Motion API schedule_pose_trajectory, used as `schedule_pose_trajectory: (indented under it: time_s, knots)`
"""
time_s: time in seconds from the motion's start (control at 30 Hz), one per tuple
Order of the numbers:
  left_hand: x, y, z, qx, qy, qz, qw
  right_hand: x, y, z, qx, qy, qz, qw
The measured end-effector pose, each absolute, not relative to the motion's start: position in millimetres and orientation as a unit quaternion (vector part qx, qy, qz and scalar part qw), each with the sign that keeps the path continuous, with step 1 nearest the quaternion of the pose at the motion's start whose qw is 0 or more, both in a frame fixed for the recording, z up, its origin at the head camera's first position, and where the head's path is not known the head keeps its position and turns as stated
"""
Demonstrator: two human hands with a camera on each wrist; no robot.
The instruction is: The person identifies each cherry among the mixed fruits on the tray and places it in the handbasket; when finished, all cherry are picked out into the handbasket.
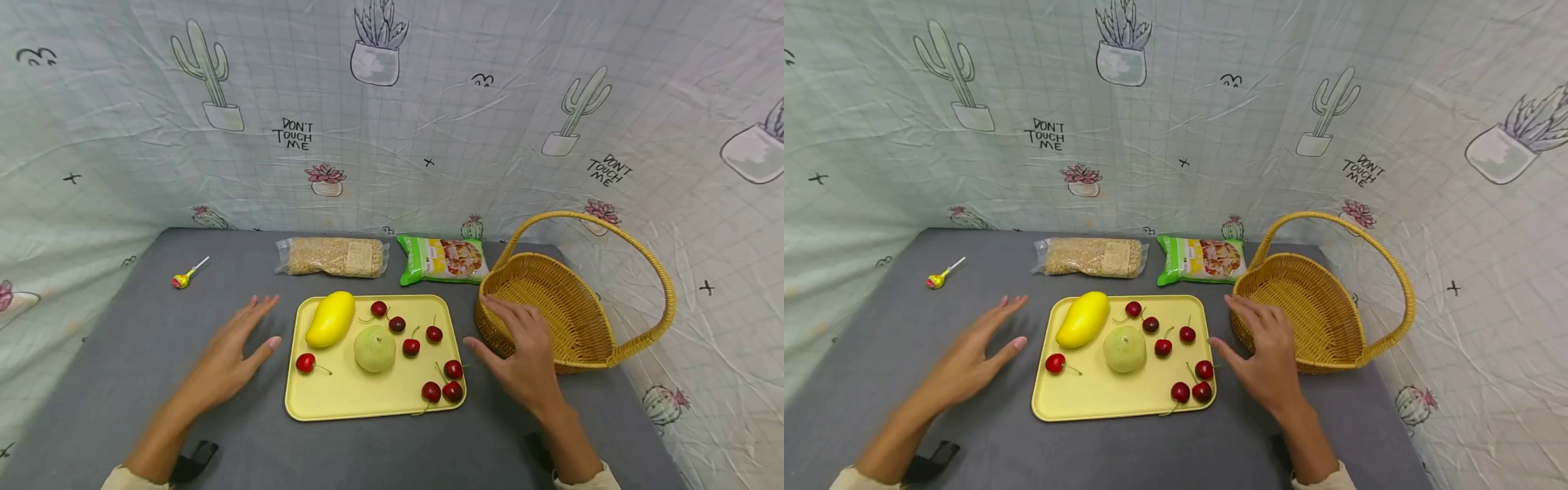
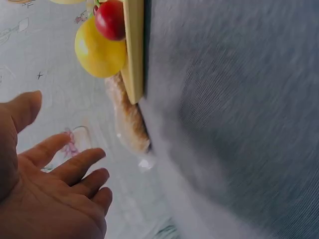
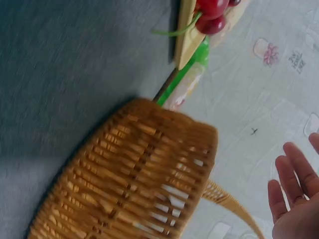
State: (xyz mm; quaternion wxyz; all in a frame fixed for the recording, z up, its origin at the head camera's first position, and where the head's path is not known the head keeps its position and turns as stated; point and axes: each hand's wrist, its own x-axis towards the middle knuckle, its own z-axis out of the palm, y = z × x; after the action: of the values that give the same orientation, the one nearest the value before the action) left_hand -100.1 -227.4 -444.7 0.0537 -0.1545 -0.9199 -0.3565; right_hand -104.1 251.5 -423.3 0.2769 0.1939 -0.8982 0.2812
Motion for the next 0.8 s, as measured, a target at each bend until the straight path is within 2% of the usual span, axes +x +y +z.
schedule_pose_trajectory:
  time_s: [0.43, 0.8]
  knots:
    - [-115, -228, -475, -0.135, -0.877, -0.461, -0.002, -95, 233, -429, 0.241, -0.862, 0.336, 0.293]
    - [-121, -226, -480, -0.126, -0.871, -0.472, -0.050, -86, 222, -438, 0.249, -0.879, 0.344, 0.218]
